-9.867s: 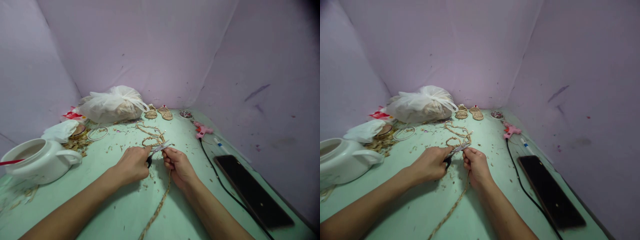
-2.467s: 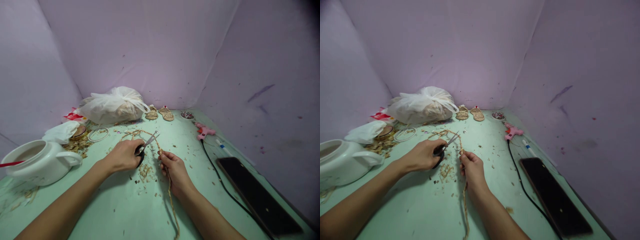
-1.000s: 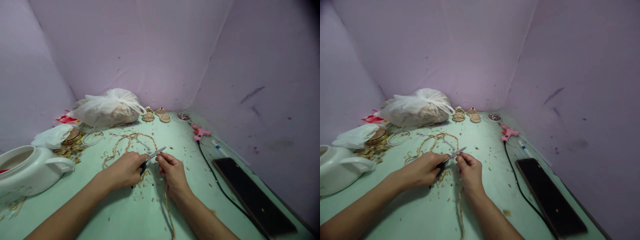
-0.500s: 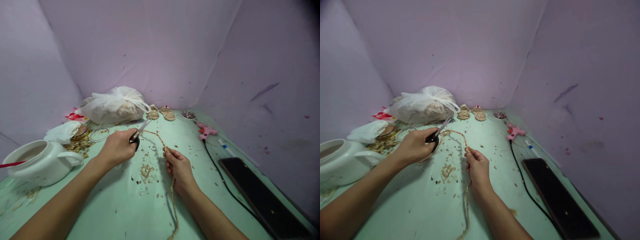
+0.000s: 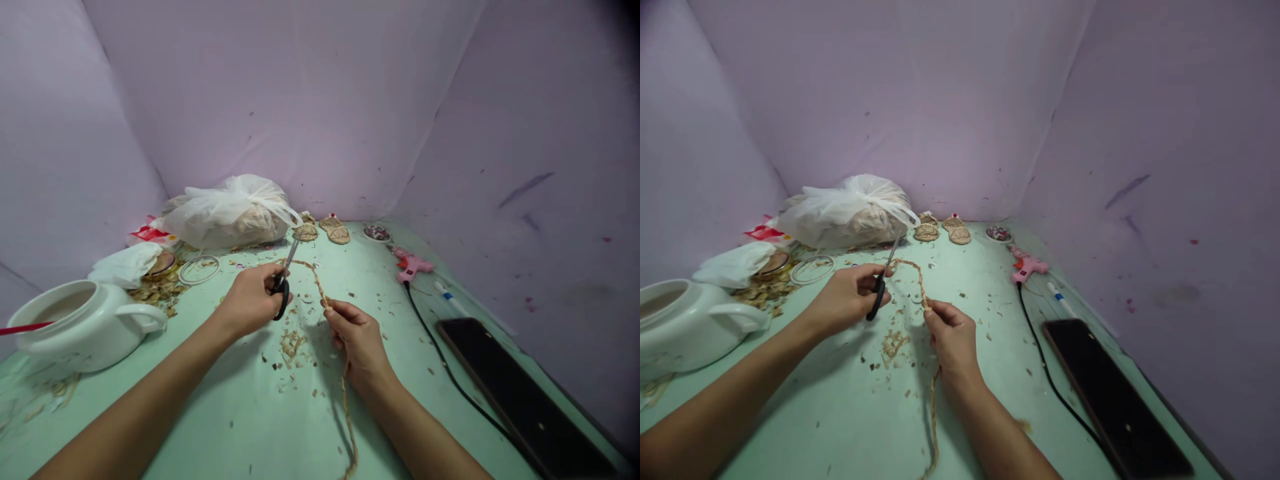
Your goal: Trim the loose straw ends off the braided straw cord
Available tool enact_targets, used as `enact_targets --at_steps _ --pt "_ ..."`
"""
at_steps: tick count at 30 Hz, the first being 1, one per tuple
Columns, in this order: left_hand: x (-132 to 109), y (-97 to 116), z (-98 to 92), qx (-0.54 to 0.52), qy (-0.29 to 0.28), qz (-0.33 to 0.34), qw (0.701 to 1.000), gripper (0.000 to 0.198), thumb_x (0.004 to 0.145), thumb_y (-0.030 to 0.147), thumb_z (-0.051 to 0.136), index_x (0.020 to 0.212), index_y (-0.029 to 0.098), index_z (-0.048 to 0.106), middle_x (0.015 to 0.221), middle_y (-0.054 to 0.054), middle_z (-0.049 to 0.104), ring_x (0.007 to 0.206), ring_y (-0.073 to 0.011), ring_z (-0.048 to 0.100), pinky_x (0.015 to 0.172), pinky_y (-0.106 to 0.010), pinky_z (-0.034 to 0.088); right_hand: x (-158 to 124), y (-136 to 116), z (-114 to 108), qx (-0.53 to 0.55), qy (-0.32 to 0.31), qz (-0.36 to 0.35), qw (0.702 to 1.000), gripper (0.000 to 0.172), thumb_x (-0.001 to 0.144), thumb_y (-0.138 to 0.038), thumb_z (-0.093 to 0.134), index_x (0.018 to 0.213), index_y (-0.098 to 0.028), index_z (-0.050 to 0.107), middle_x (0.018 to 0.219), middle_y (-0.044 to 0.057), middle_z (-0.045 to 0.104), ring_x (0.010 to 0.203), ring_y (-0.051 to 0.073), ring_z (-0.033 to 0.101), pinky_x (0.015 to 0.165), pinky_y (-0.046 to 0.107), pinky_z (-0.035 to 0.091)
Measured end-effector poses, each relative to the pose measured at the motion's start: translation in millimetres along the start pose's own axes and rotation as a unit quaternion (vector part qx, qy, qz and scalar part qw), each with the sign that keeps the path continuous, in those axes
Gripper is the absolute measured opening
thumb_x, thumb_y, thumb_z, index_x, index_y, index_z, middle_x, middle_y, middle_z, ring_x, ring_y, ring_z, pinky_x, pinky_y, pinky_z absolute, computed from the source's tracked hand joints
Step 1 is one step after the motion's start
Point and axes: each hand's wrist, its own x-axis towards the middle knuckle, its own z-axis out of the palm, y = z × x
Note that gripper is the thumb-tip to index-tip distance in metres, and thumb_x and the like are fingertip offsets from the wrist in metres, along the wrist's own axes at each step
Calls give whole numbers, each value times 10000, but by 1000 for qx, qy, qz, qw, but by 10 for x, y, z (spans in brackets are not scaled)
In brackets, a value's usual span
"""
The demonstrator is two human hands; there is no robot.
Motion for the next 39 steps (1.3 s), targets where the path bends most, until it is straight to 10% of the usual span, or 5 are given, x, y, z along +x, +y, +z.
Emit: enact_targets --at_steps 9,21,28,33,39 --pt "39 -13 195 -359 77 -183 912 341 569 297 681 824 148 511 602 18 563 485 -89 552 387 -149 277 -170 35 12 -204 -72 -293 931 173 700 -146 550 749 -215 701 731 40 605 637 142 548 557 261 408" --pt "11 75 79 -481 -34 -10 876 443 579 183 669 981 163 485 786 -43 649 574 -103 576 567 -222 421 -116 82 55 -122 -61 -125 983 154 628 -216 614 756 -181 691 699 33 629 568 130 503 524 248 396" --pt "-29 25 2 -163 37 49 985 307 628 246 617 904 152 520 611 8 573 538 -120 533 530 -233 400 -74 -18 53 -26 -6 49 998 220 545 -214 652 750 -139 679 451 -53 478 343 52 319 348 202 250" --pt "-228 197 29 118 -3 225 967 230 676 178 516 900 198 564 691 15 580 592 -99 469 578 -217 358 -89 -118 45 0 -7 37 999 199 525 -198 640 707 -128 676 423 -56 466 336 55 318 341 210 261" --pt "-155 95 129 166 28 108 980 216 717 259 486 921 226 551 676 17 578 587 -121 490 554 -222 348 -182 -156 54 -18 -64 17 998 201 533 -234 671 706 -132 676 420 -65 429 355 41 283 344 194 213"
